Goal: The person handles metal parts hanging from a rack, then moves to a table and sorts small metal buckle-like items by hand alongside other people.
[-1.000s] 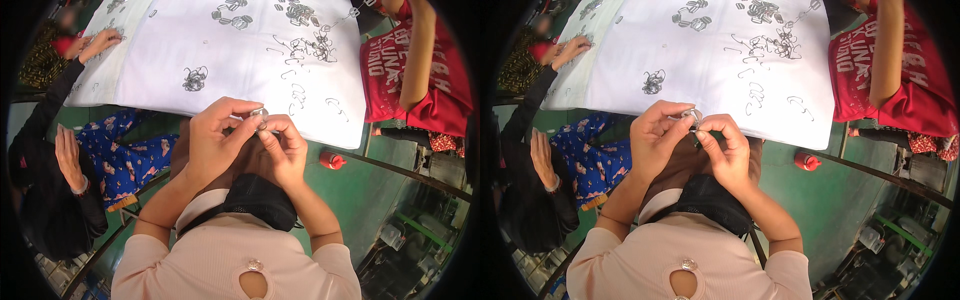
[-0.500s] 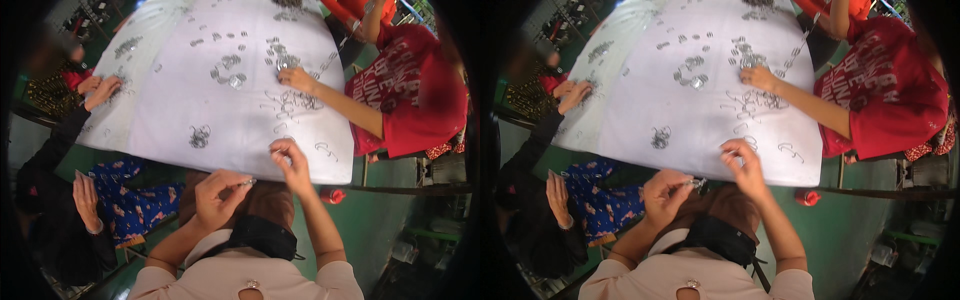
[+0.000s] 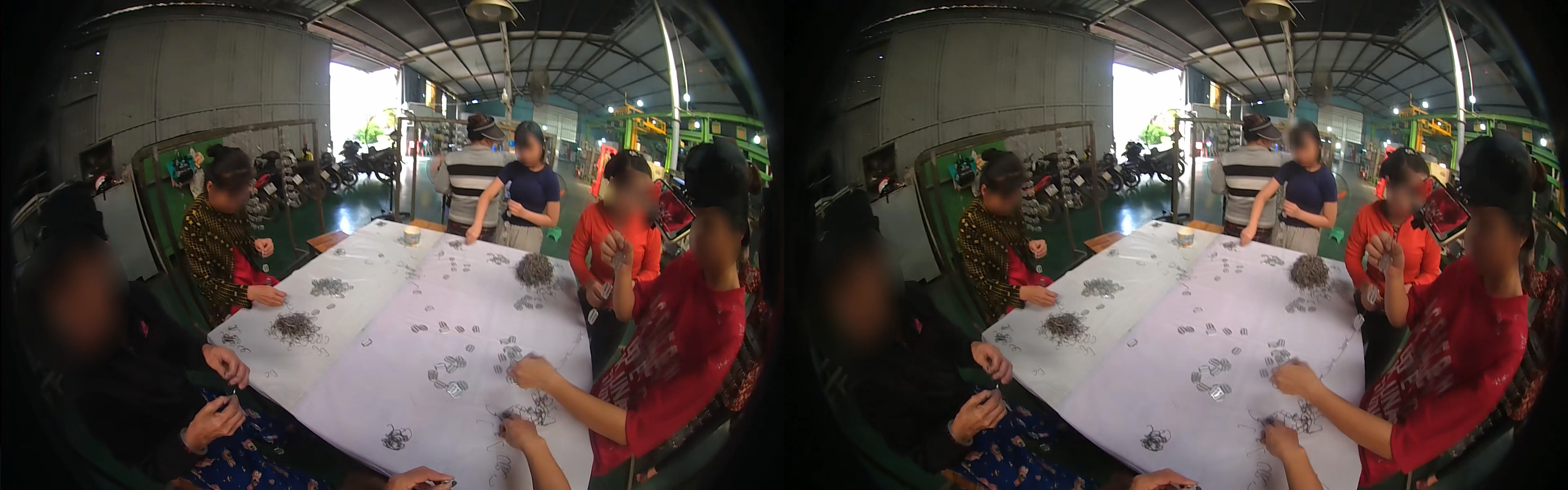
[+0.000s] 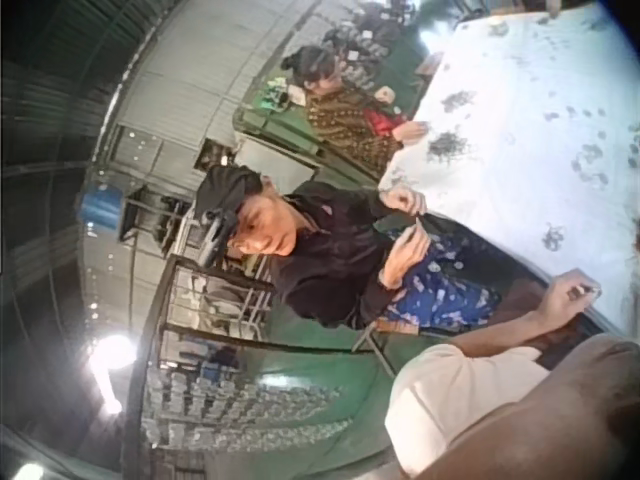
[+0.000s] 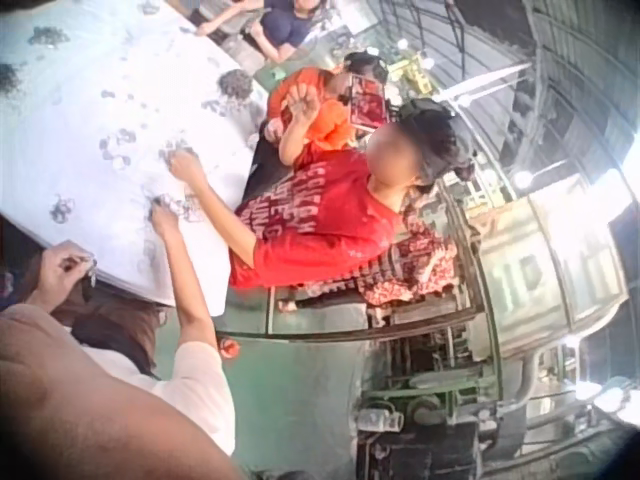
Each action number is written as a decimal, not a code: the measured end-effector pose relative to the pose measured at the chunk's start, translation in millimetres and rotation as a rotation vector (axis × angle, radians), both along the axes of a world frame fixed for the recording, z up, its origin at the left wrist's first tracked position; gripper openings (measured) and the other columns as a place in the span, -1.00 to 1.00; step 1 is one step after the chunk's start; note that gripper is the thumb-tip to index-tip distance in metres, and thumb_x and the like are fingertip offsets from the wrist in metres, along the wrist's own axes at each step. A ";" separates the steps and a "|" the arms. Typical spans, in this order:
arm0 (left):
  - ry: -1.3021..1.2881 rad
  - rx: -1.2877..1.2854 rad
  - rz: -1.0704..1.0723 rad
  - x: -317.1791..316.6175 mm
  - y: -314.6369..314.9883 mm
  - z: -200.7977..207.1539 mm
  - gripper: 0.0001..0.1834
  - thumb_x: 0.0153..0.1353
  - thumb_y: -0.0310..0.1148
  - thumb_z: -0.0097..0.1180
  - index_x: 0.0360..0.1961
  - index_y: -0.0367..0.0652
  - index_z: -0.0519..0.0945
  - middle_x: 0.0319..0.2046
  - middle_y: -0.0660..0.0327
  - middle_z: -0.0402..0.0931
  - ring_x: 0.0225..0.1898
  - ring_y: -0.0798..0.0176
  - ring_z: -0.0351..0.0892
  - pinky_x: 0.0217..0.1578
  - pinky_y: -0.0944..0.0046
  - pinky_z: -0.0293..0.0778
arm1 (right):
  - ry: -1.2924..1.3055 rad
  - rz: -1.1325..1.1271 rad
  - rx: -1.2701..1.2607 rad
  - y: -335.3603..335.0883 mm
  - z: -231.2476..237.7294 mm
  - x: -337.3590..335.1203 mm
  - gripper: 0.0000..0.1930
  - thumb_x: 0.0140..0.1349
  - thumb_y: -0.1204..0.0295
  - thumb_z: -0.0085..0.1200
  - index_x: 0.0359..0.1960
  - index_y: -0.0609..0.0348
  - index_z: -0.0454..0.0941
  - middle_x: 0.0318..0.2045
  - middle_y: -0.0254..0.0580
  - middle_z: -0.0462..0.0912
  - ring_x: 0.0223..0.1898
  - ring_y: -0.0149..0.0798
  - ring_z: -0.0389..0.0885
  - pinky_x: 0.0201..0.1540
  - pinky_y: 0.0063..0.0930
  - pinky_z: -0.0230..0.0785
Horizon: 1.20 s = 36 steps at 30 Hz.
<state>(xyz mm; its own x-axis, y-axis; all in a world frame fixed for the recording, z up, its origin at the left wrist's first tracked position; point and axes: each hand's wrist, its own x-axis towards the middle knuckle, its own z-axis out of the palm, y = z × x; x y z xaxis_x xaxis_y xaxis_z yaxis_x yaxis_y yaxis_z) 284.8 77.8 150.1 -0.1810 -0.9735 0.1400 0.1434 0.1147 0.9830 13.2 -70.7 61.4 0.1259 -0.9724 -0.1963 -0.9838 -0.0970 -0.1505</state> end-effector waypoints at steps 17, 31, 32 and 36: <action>-0.292 -0.168 0.004 6.4 -13.8 3.6 -0.86 -0.01 -0.52 0.16 -0.36 -0.27 0.58 -0.49 0.18 0.54 -0.52 0.48 0.47 -0.48 0.50 0.39 | -1.129 -0.386 -0.088 101.7 111.1 76.4 -0.86 0.02 0.54 0.10 -0.35 0.30 0.54 -0.65 -0.36 0.48 -0.62 -0.56 0.39 -0.61 -0.70 0.19; -0.077 -0.031 -0.208 -21.2 -11.2 11.0 -0.90 0.05 -0.61 0.07 -0.37 -0.35 0.44 -0.44 0.21 0.52 -0.41 0.47 0.50 -0.39 0.52 0.43 | -1.561 -0.648 -0.236 189.3 127.8 114.3 -0.96 0.08 0.53 0.08 -0.46 0.21 0.50 -0.43 -0.42 0.44 -0.47 -0.58 0.34 -0.39 -0.72 0.20; -0.081 -0.041 -0.218 -22.4 -11.5 12.5 -0.90 0.05 -0.61 0.08 -0.38 -0.34 0.44 -0.44 0.21 0.52 -0.41 0.47 0.50 -0.39 0.52 0.43 | -1.574 -0.690 -0.208 190.2 129.8 114.1 -0.95 0.08 0.53 0.08 -0.46 0.22 0.48 -0.35 -0.44 0.42 -0.39 -0.57 0.34 -0.30 -0.69 0.21; -0.124 -0.133 -0.233 -30.8 -10.1 15.6 -0.89 0.02 -0.60 0.10 -0.39 -0.32 0.46 -0.46 0.20 0.52 -0.44 0.45 0.51 -0.42 0.51 0.43 | -1.616 -0.762 -0.327 188.3 130.1 120.6 -0.96 0.09 0.56 0.07 -0.42 0.22 0.47 -0.37 -0.42 0.43 -0.38 -0.55 0.34 -0.28 -0.71 0.21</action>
<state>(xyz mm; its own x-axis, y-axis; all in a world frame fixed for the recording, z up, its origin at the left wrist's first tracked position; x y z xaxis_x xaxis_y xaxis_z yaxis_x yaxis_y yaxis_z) 254.0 67.7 165.6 -0.4213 -0.8783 0.2259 0.0603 0.2214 0.9733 133.8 117.6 191.5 -0.4640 -0.8720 -0.1560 0.2567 0.0361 -0.9658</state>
